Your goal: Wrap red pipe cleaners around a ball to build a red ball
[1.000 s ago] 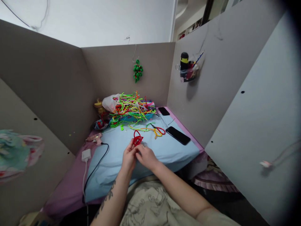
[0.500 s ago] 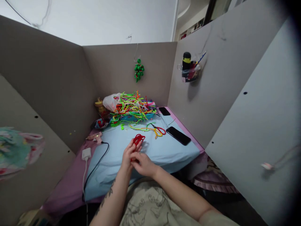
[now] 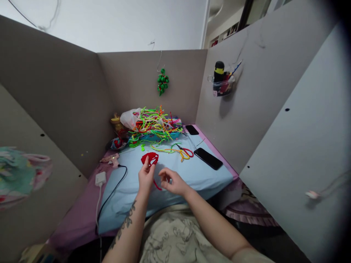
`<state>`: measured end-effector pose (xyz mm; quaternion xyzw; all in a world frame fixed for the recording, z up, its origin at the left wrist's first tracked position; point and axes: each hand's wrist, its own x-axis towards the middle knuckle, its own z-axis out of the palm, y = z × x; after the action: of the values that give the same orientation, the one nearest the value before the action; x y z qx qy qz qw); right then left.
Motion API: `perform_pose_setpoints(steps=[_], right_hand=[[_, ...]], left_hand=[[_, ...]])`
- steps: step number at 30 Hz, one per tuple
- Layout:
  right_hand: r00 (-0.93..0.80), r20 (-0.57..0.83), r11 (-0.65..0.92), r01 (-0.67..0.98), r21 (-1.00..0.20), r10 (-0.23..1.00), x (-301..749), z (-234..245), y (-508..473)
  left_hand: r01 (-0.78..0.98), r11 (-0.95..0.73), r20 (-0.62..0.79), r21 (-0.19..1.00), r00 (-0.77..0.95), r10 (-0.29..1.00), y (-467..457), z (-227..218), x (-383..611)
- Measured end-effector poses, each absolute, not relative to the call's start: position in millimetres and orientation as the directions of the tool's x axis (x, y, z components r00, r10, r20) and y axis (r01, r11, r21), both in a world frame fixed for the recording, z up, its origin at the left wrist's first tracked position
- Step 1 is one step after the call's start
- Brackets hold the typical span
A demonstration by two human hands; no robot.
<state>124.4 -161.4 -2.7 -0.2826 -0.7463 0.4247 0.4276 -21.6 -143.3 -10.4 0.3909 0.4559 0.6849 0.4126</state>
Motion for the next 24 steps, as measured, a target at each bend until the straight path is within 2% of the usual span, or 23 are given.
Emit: perform_pose_setpoints(steps=[3,5,7,12,24], right_hand=[[-0.207,0.401,0.419,0.048,-0.907,0.892,126.4,-7.5,-152.4],[-0.023,0.398,0.399,0.074,-0.914,0.917,125.2,-7.9,-148.7],[0.068,0.397,0.391,0.083,-0.917,0.915,123.3,-6.7,-147.0],[0.147,0.364,0.366,0.011,-0.930,0.920,121.9,-2.0,-148.9],[0.206,0.238,0.254,-0.056,-0.966,0.949,120.4,-2.7,-147.7]], left_hand=[[-0.029,-0.276,0.252,0.961,-0.323,0.912,-148.6,-5.4,-21.8],[-0.001,-0.271,0.262,0.963,-0.254,0.931,-154.6,-2.8,-18.3],[0.005,-0.268,0.264,0.963,-0.184,0.947,-160.5,-1.5,-12.8],[0.042,-0.306,0.309,0.951,-0.119,0.944,-169.8,-0.7,-1.1],[0.049,-0.265,0.269,0.963,-0.253,0.929,-176.7,0.6,7.4]])
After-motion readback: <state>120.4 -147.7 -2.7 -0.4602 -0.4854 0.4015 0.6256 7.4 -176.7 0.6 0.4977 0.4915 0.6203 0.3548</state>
